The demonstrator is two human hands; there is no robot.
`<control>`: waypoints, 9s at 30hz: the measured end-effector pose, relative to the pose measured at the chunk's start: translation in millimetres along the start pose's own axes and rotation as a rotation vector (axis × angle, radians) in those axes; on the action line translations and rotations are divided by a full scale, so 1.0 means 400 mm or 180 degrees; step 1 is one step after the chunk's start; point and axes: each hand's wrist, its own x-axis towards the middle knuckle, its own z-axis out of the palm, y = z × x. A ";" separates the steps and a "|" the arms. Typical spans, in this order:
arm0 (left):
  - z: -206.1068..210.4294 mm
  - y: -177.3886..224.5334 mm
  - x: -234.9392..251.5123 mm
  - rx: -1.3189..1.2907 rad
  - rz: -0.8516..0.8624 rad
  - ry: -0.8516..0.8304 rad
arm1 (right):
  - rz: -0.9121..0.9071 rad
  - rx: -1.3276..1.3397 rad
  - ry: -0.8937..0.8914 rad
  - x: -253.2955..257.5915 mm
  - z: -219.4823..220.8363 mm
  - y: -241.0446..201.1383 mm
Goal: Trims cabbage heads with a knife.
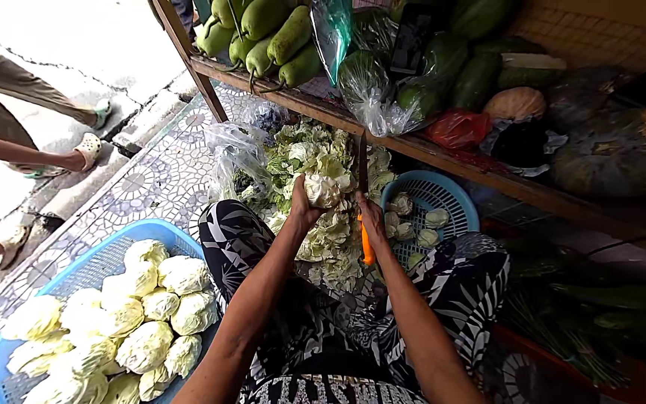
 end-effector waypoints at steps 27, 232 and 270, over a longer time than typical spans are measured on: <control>0.028 -0.075 0.016 0.3092 0.2501 -0.1229 | -0.0697 0.2233 -0.0758 -0.012 -0.093 -0.054; 0.031 -0.071 0.033 0.3685 0.2170 -0.1127 | 0.0418 0.3489 -0.0249 0.016 -0.071 -0.028; 0.037 -0.130 0.021 0.3582 0.2937 -0.1302 | -0.0331 0.3797 -0.0288 0.004 -0.044 -0.037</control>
